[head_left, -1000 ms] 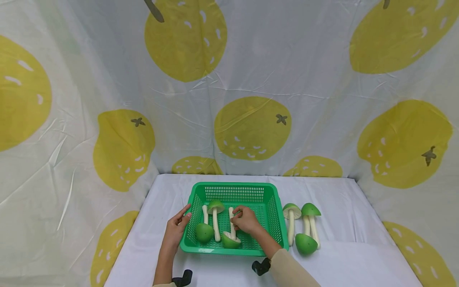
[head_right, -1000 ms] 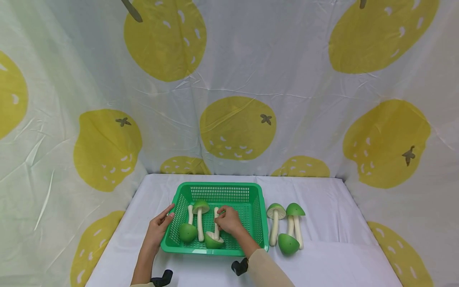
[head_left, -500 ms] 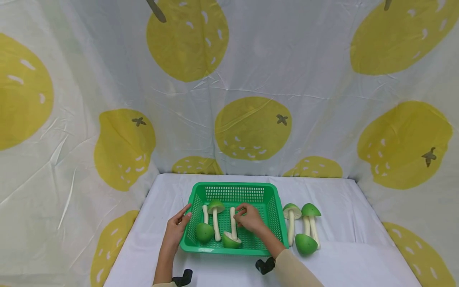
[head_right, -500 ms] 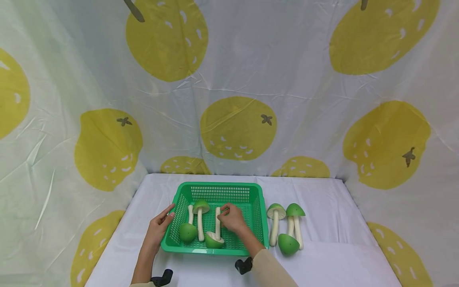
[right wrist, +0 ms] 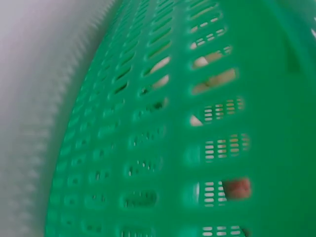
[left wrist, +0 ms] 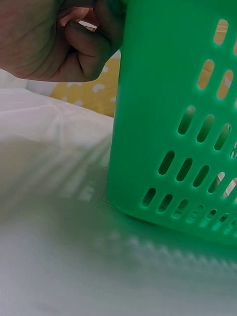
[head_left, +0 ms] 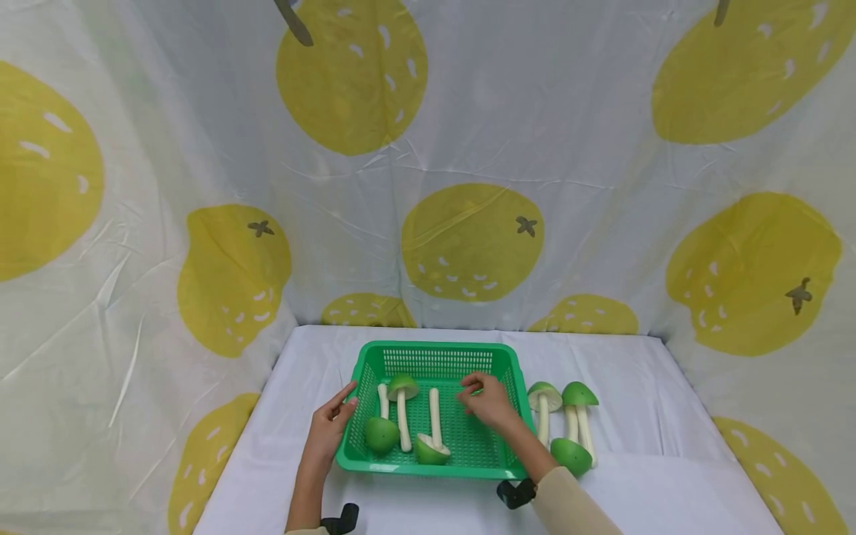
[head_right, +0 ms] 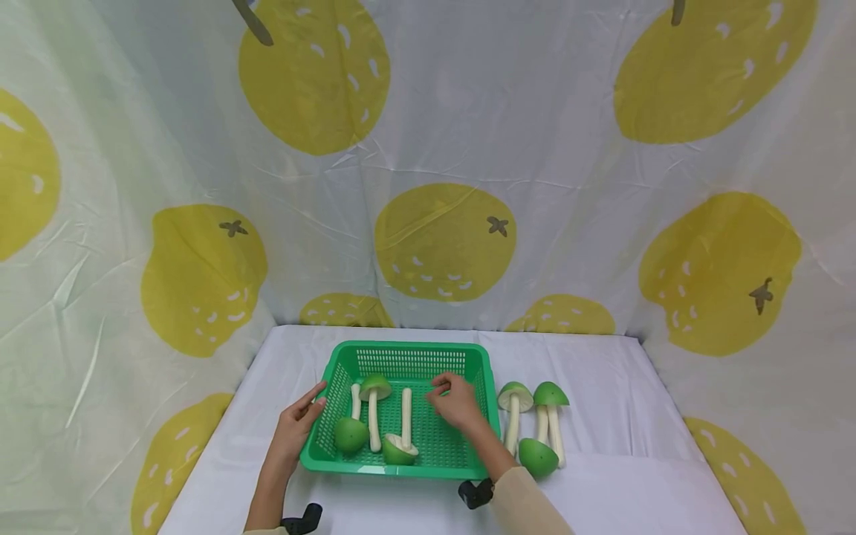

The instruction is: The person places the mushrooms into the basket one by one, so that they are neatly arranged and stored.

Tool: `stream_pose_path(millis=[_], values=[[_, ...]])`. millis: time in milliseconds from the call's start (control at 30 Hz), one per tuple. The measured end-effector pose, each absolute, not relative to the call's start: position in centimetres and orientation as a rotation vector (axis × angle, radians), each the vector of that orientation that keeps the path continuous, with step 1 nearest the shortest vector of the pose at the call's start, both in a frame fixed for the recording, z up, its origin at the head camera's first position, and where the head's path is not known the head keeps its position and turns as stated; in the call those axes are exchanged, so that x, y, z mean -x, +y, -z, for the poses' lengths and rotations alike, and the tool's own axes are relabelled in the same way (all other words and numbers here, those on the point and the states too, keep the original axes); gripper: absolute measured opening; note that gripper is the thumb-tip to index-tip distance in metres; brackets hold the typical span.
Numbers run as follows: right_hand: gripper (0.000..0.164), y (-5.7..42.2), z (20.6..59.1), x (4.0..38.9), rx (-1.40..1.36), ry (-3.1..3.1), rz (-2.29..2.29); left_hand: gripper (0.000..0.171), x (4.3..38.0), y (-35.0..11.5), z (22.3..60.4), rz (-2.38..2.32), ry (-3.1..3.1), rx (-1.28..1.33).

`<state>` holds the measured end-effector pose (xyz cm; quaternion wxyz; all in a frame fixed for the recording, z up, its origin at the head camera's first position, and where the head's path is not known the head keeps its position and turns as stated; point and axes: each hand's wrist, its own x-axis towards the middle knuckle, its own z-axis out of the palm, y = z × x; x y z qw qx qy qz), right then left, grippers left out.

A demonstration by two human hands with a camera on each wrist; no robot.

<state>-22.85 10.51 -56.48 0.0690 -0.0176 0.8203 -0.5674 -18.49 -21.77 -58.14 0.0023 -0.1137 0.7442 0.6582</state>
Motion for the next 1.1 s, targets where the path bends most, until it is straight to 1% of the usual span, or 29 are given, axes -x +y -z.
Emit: stream_pose_path(millis=[100, 233, 367, 667, 1000, 1100], values=[[0.026, 11.2, 56.3, 22.8, 0.064, 2.477, 1.721, 0.042, 17.9, -21.4, 56.9, -2.066, 2.333, 0.342], [0.027, 12.1, 56.1, 22.7, 0.058, 2.484, 1.724, 0.043, 17.5, -21.2, 56.2, -2.069, 2.344, 0.327], [0.028, 13.0, 55.7, 22.6, 0.042, 2.475, 1.739, 0.043, 17.5, -21.2, 56.4, -2.069, 2.345, 0.338], [0.021, 14.8, 54.2, 22.3, 0.053, 2.559, 1.69, 0.043, 17.6, -21.2, 56.5, -2.061, 2.34, 0.329], [0.023, 17.9, 53.0, 22.3, 0.095, 2.632, 1.676, 0.043, 17.5, -21.3, 56.2, -2.06, 2.34, 0.33], [0.027, 18.7, 52.9, 22.3, 0.096, 2.649, 1.665, 0.044, 17.6, -21.3, 56.2, -2.06, 2.336, 0.33]])
